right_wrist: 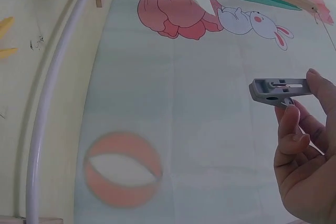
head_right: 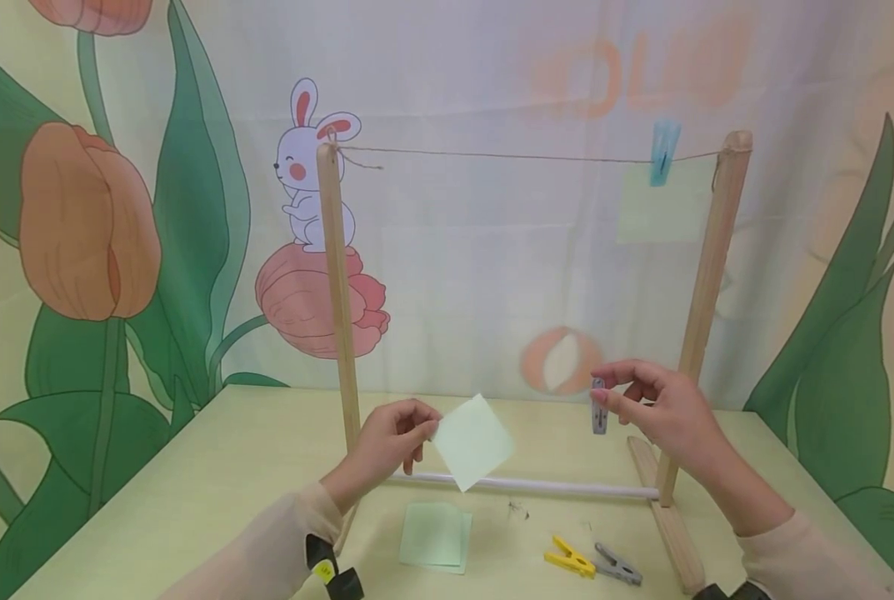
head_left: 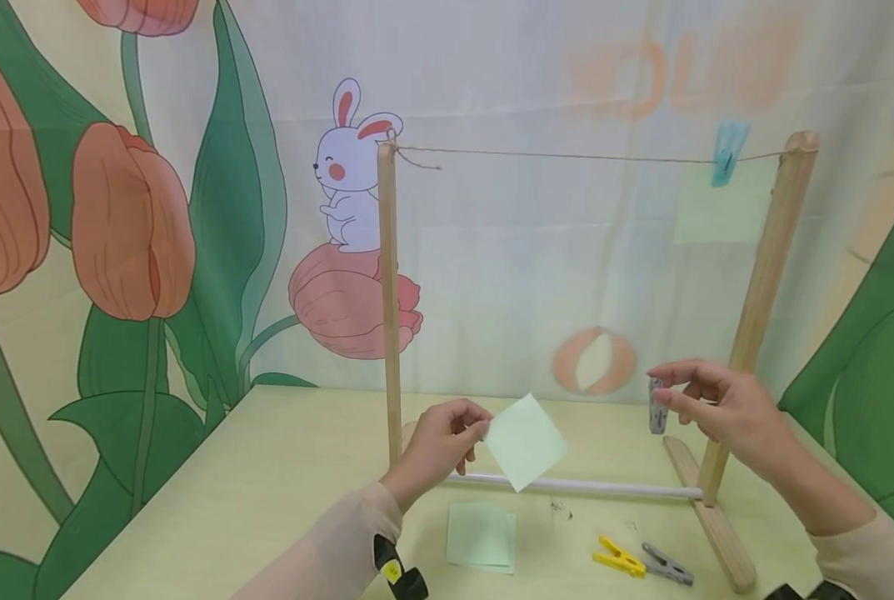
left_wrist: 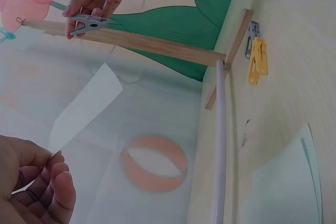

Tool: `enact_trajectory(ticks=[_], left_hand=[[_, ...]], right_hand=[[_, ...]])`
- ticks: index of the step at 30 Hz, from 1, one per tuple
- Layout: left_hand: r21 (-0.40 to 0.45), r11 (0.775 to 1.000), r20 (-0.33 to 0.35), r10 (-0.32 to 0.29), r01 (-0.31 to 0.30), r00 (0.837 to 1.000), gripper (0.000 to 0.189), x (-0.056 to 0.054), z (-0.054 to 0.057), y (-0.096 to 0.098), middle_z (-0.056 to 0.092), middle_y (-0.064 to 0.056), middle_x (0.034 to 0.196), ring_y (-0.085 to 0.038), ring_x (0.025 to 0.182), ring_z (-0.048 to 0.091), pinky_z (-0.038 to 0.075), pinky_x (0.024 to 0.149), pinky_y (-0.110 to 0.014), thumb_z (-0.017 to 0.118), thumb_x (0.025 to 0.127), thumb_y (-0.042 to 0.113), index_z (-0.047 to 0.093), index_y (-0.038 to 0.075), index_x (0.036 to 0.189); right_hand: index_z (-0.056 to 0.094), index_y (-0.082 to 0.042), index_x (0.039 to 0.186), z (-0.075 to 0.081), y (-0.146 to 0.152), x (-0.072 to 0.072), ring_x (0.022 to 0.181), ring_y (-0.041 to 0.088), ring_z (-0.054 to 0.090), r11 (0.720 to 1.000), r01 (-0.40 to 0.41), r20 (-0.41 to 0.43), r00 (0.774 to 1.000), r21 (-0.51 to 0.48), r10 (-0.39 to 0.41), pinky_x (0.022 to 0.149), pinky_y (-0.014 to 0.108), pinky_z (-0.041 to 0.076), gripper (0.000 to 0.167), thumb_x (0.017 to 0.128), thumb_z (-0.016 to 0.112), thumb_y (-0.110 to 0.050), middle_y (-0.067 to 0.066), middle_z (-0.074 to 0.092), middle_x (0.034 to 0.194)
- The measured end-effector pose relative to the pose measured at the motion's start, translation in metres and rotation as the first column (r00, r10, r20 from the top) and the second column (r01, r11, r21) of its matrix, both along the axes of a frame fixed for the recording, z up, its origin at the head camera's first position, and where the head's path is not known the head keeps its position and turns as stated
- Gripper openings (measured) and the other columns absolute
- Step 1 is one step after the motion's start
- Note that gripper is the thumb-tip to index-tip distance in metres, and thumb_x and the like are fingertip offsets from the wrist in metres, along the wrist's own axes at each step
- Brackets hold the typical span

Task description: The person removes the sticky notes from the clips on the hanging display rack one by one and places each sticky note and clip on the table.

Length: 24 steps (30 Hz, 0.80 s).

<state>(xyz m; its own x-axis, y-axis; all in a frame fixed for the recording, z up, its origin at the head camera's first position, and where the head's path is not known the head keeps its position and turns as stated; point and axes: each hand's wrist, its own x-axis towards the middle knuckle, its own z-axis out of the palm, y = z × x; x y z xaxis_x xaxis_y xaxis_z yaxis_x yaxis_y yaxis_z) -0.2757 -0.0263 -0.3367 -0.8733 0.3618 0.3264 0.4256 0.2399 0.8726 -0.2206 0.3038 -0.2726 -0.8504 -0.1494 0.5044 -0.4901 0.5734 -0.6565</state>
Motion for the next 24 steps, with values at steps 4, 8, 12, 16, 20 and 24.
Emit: enact_trajectory(ticks=[4,8,12,16,20,24], left_hand=[[-0.007,1.000,0.024,0.006,-0.006,1.000,0.012,0.002,-0.005,-0.003,0.055,-0.001,0.073,-0.013,0.052,0.049,0.044,0.042,-0.019,0.059,0.094,0.007,0.066,0.001,0.100],[-0.020,1.000,0.045,0.010,-0.009,0.999,0.012,0.002,-0.012,-0.005,0.056,-0.002,0.075,-0.013,0.053,0.048,0.043,0.043,-0.018,0.059,0.094,0.008,0.066,0.002,0.101],[-0.026,1.000,0.050,0.002,-0.001,0.999,0.012,0.001,-0.018,-0.007,0.057,-0.004,0.076,-0.012,0.052,0.048,0.043,0.042,-0.017,0.059,0.094,0.008,0.066,0.001,0.101],[-0.028,1.000,0.053,-0.003,0.004,0.999,0.012,0.002,-0.022,-0.009,0.057,-0.006,0.075,-0.012,0.051,0.047,0.043,0.041,-0.018,0.058,0.094,0.007,0.066,0.000,0.101],[-0.031,0.999,0.062,-0.011,0.013,0.998,0.012,0.004,-0.027,-0.011,0.056,-0.006,0.071,-0.010,0.051,0.046,0.044,0.041,-0.020,0.058,0.094,0.006,0.066,-0.001,0.100],[-0.035,0.999,0.078,-0.016,0.019,0.997,0.013,0.004,-0.033,-0.013,0.056,-0.009,0.070,-0.010,0.050,0.046,0.045,0.041,-0.021,0.058,0.094,0.006,0.066,-0.001,0.100]], right_hand=[[0.067,-0.022,0.107,-0.008,0.000,0.000,0.044,0.013,0.038,1.000,0.010,0.007,1.000,0.008,-0.010,0.035,0.029,0.032,0.019,0.091,0.066,-0.013,-0.009,0.055,0.066],[0.067,-0.022,0.107,-0.016,0.000,-0.001,0.043,0.012,0.037,1.000,0.022,0.025,0.999,0.006,-0.022,0.034,0.029,0.031,0.019,0.090,0.067,-0.015,-0.009,0.054,0.065],[0.067,-0.018,0.108,-0.024,0.001,-0.001,0.044,0.011,0.038,1.000,0.029,0.036,0.999,0.011,-0.029,0.034,0.028,0.032,0.018,0.090,0.068,-0.015,-0.009,0.053,0.064],[0.067,-0.012,0.109,-0.032,0.002,0.000,0.049,0.012,0.044,0.999,0.041,0.047,0.998,0.027,-0.042,0.036,0.027,0.035,0.019,0.090,0.068,-0.016,-0.009,0.054,0.065],[0.066,-0.007,0.109,-0.040,0.001,0.002,0.056,0.011,0.049,0.998,0.052,0.054,0.997,0.035,-0.054,0.037,0.027,0.036,0.022,0.090,0.067,-0.017,-0.012,0.059,0.072],[0.066,-0.004,0.109,-0.049,0.001,0.001,0.058,0.009,0.051,0.997,0.062,0.071,0.995,0.034,-0.065,0.036,0.027,0.035,0.024,0.090,0.067,-0.018,-0.011,0.062,0.075]])
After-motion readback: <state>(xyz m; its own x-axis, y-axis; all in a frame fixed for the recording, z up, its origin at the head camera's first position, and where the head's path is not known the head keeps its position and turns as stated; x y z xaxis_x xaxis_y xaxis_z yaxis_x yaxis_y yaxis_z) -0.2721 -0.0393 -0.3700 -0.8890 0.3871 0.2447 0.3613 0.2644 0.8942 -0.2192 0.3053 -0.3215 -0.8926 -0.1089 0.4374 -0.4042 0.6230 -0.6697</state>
